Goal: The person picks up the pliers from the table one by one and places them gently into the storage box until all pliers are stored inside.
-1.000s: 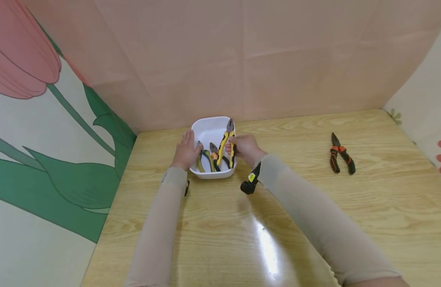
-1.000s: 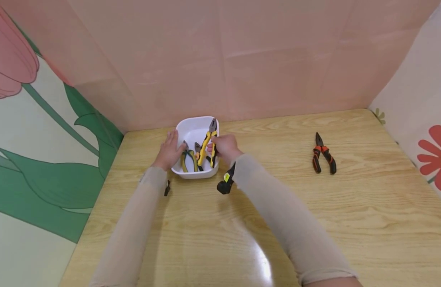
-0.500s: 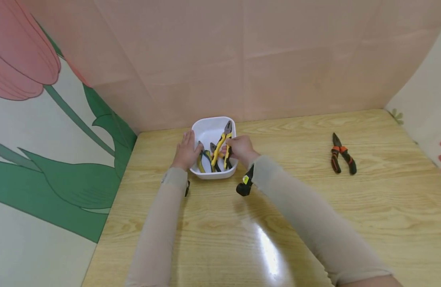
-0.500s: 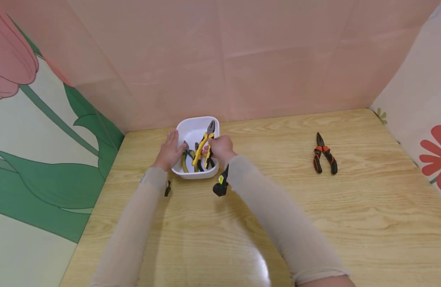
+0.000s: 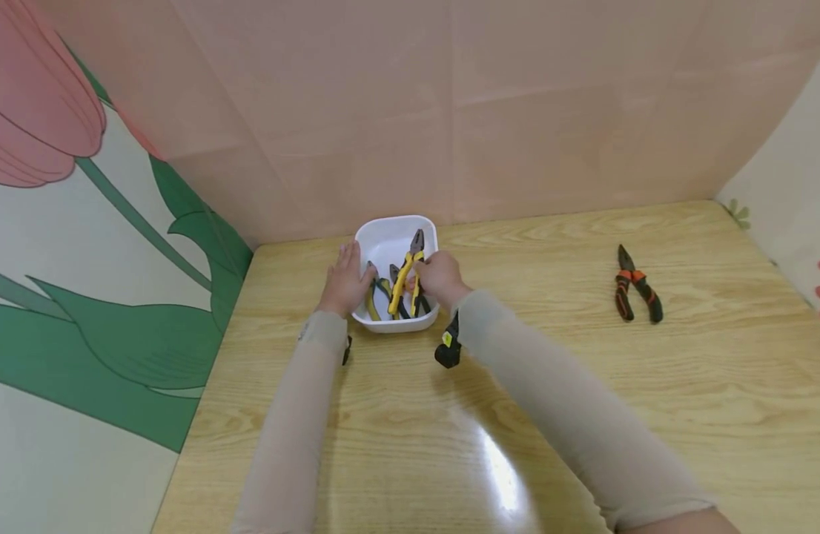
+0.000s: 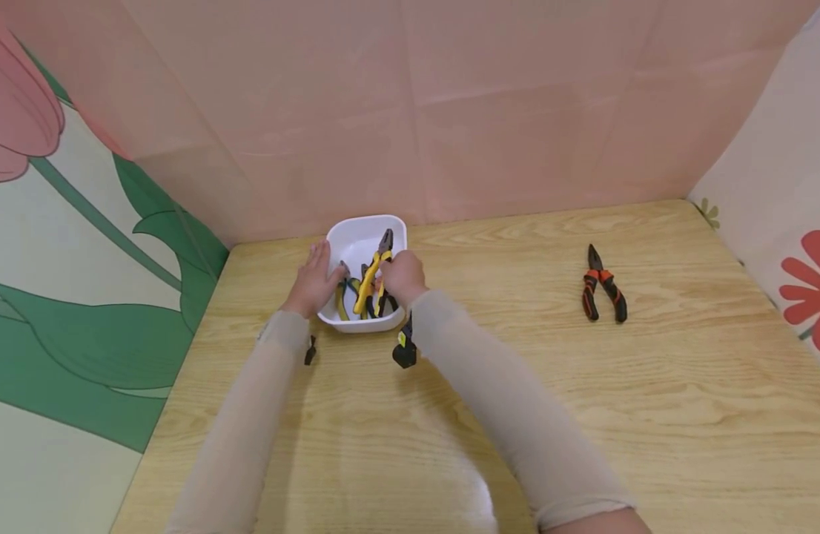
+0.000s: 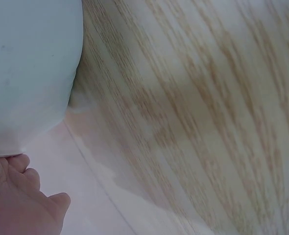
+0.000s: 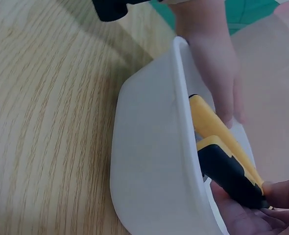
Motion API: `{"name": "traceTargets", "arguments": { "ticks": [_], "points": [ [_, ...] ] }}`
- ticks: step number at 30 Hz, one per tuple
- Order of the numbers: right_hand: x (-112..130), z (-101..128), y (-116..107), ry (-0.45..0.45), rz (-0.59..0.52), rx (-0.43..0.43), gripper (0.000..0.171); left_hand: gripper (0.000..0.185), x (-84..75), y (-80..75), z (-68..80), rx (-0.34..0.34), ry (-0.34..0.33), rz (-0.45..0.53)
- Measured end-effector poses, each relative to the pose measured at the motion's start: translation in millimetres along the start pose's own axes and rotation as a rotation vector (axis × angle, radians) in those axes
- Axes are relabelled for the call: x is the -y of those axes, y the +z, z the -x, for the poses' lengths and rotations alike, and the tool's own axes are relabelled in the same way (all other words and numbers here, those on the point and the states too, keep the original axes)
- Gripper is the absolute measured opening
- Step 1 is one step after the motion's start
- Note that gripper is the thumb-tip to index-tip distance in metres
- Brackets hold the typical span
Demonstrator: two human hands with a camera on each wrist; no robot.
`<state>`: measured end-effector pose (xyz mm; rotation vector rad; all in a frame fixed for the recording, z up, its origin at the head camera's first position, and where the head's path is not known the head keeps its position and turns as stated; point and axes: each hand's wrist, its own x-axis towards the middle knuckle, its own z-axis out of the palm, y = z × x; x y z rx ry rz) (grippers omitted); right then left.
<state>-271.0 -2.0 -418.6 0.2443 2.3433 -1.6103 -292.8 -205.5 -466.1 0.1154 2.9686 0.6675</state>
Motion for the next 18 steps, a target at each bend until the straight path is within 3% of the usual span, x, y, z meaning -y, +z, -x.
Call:
{"name": "traceTargets", "arguments": {
  "ticks": [11, 18],
  "points": [
    [5.6, 2.1, -0.4, 0.014, 0.185, 0.008, 0.029, 0.074, -0.1, -2.3, 1.0, 0.002, 0.004, 0.008],
    [10.1, 1.0, 1.2, 0.089, 0.230, 0.019, 0.030, 0.075, 0.3, -2.5, 0.7, 0.005, 0.006, 0.013]
  ]
}}
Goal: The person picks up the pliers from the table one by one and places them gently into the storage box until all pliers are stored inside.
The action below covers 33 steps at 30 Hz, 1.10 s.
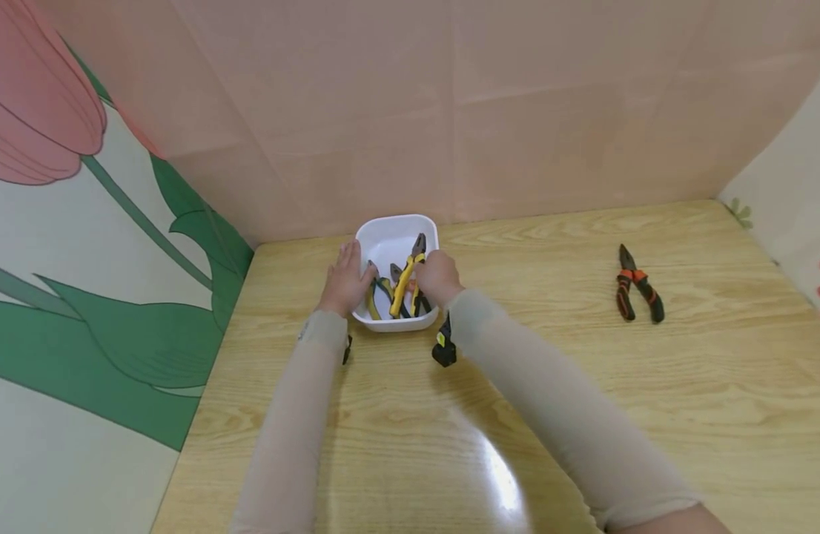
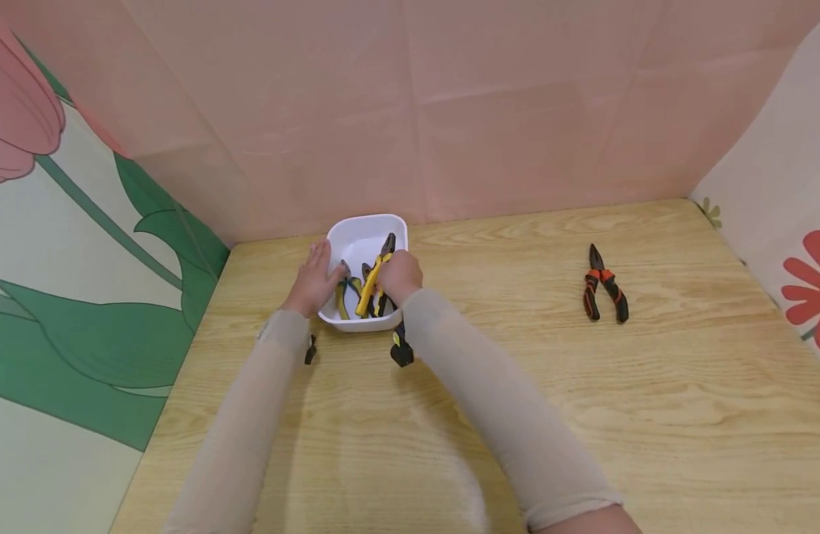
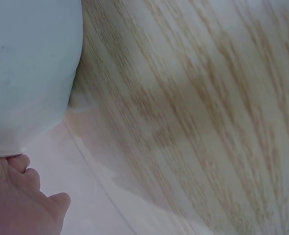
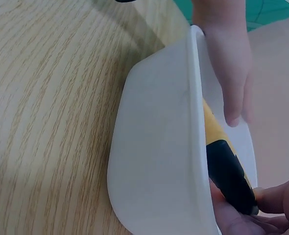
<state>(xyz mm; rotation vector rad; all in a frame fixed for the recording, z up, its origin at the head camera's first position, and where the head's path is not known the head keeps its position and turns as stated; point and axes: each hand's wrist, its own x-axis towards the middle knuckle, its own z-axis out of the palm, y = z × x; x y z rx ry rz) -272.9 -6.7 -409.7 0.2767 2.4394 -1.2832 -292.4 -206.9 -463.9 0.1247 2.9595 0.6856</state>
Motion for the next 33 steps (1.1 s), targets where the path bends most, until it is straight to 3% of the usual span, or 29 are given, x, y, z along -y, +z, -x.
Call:
{"name": "traceTargets", "arguments": {
  "ticks": [5, 14, 24, 33],
  "points": [
    [1.5, -1.6, 4.5, 0.003, 0.036, -0.026, 0.027, 0.075, -0.5, -0.6, 0.9, -0.002, -0.003, 0.010],
    [1.5, -1.4, 10.7, -0.094, 0.185, -0.124, 0.021, 0.075, -1.1, -0.4, 0.5, 0.001, -0.009, 0.007],
    [2.2, 0.0, 12.6, -0.092, 0.251, -0.087, 0.020, 0.075, -1.7, -0.5, 1.0, 0.001, -0.012, 0.017],
    [2.1, 1.5, 13.6, -0.066, 0.184, -0.061, 0.016, 0.075, -1.4, -0.2, 1.6, 0.002, -0.012, 0.020]
  ]
}}
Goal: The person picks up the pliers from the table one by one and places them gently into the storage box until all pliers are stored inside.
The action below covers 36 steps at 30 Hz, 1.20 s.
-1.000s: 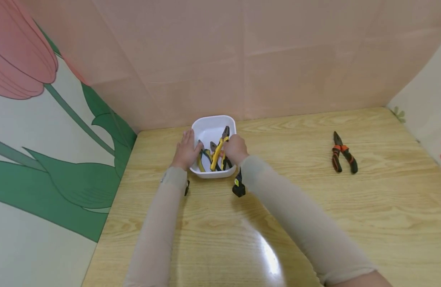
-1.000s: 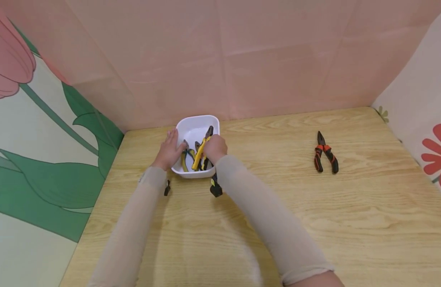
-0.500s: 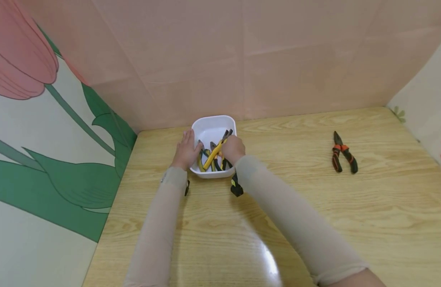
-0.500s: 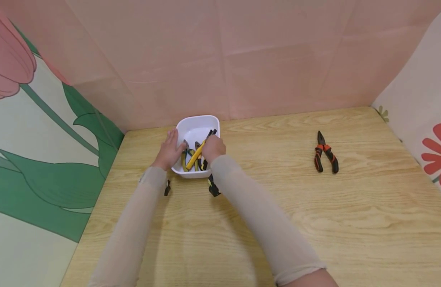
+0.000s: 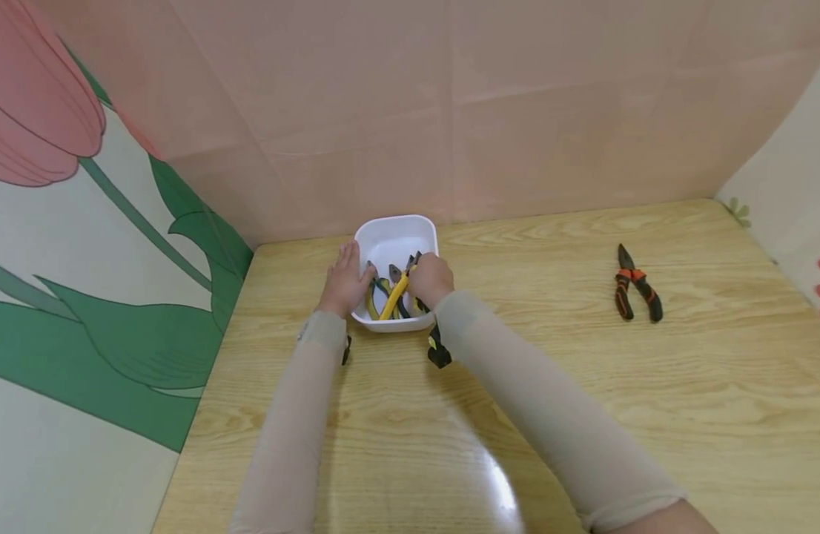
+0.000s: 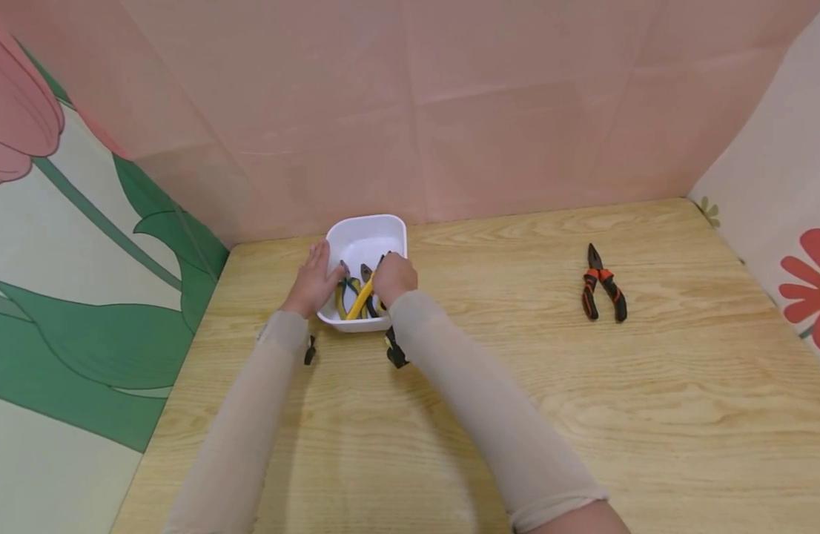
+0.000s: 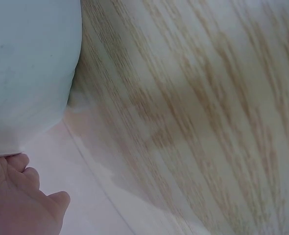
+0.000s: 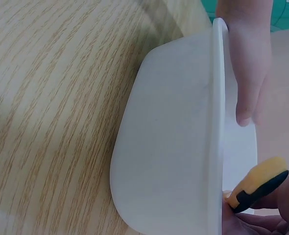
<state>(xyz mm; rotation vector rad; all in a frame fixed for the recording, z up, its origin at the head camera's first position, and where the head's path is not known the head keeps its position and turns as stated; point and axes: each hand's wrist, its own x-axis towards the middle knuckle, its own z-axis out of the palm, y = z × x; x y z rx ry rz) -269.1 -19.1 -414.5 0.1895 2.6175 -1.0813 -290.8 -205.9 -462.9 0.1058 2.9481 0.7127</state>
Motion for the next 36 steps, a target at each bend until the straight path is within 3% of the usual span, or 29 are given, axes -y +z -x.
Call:
{"name": "traceTargets", "arguments": {
  "ticks": [12, 18, 25, 36],
  "points": [
    [-2.5, 0.7, 3.3, 0.003, -0.054, 0.036, 0.017, 0.076, 0.2, 0.3, 1.5, 0.008, -0.013, 0.014],
    [-6.2, 6.0, 6.6, -0.072, -0.018, 0.000, 0.019, 0.076, 1.1, 0.2, 1.1, 0.012, -0.008, 0.005],
    [-11.0, 11.1, 15.0, -0.208, 0.115, -0.059, 0.021, 0.076, 1.9, 0.0, 1.0, 0.004, 0.005, 0.007],
    [-18.1, 8.2, 27.6, -0.351, 0.333, -0.093, 0.034, 0.076, 1.2, 0.4, 0.8, 0.008, -0.005, 0.005]
  ]
}}
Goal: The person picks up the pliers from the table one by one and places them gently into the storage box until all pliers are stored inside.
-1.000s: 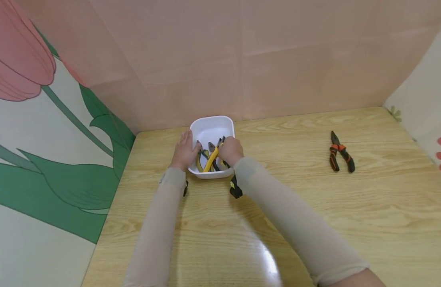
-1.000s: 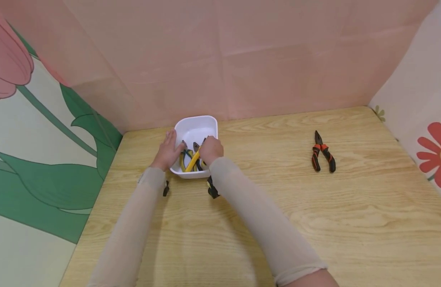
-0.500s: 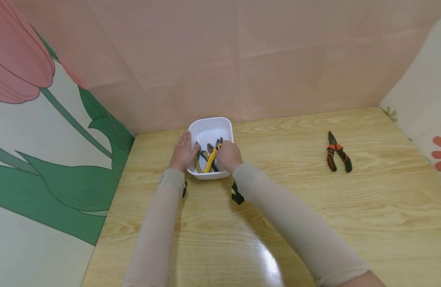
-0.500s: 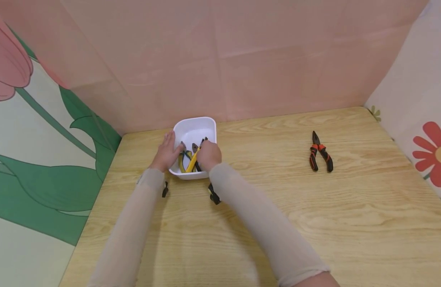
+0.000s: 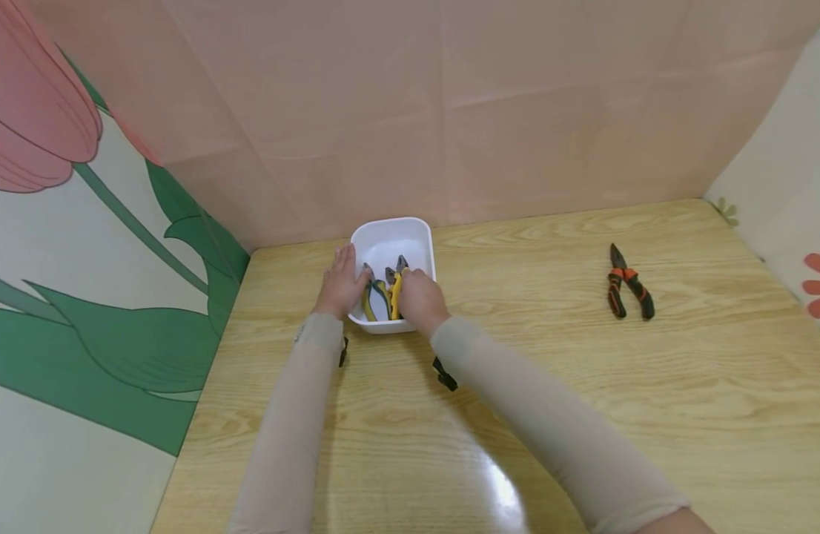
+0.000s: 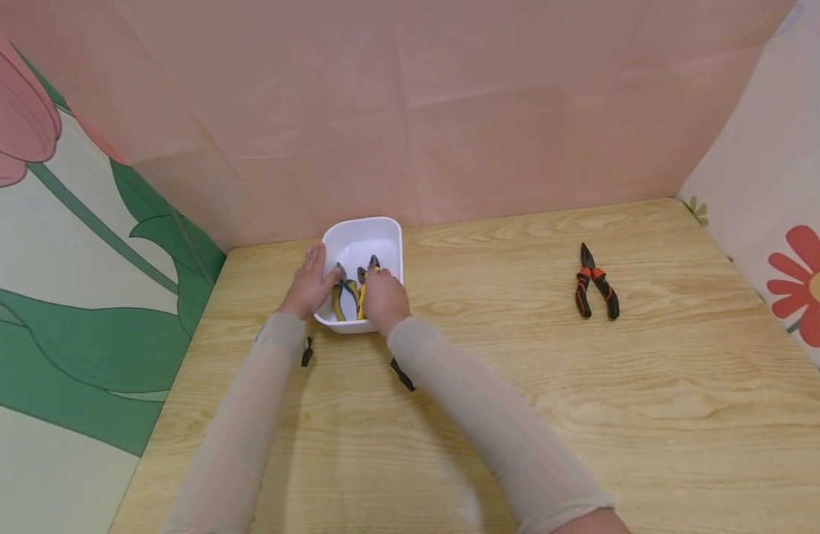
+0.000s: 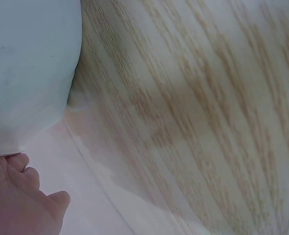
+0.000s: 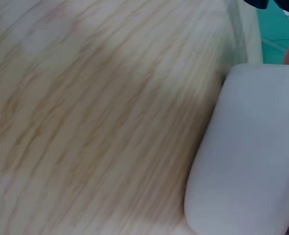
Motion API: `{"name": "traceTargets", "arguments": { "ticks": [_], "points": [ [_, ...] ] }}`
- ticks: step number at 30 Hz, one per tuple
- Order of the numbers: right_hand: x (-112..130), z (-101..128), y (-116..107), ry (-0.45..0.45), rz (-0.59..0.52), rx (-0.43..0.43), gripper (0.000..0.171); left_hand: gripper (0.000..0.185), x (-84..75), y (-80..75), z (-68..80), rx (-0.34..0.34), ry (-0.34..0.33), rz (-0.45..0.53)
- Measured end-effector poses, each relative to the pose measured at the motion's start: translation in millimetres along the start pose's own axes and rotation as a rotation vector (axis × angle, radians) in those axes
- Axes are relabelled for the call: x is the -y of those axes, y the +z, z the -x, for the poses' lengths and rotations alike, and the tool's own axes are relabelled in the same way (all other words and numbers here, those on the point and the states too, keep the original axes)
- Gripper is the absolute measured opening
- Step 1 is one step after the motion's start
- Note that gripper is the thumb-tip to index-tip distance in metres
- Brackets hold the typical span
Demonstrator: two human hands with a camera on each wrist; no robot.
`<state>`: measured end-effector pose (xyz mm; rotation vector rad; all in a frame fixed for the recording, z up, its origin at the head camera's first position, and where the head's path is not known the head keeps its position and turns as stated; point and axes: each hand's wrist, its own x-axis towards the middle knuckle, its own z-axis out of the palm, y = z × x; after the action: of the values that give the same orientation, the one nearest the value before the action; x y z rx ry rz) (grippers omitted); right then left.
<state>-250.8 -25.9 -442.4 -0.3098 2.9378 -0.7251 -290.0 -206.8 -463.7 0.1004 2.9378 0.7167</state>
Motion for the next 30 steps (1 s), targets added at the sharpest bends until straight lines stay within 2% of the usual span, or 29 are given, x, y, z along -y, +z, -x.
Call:
{"name": "traceTargets", "arguments": {
  "ticks": [7, 15, 23, 30],
  "points": [
    [-0.5, 0.7, 5.5, -0.033, 0.078, 0.003, 0.037, 0.076, -0.5, -0.7, 1.1, 0.006, -0.001, -0.008],
    [1.6, 1.0, 7.4, -0.092, 0.141, 0.037, 0.021, 0.075, -1.1, 0.3, 1.7, -0.005, 0.009, 0.005],
    [1.1, 1.8, 9.1, -0.121, 0.140, -0.005, 0.022, 0.076, 0.2, 1.6, 0.0, 0.002, -0.002, 0.006],
    [2.2, 2.6, 9.2, -0.106, 0.128, 0.008, 0.025, 0.076, 0.0, 2.1, -0.2, -0.001, -0.003, 0.018]
  ]
}}
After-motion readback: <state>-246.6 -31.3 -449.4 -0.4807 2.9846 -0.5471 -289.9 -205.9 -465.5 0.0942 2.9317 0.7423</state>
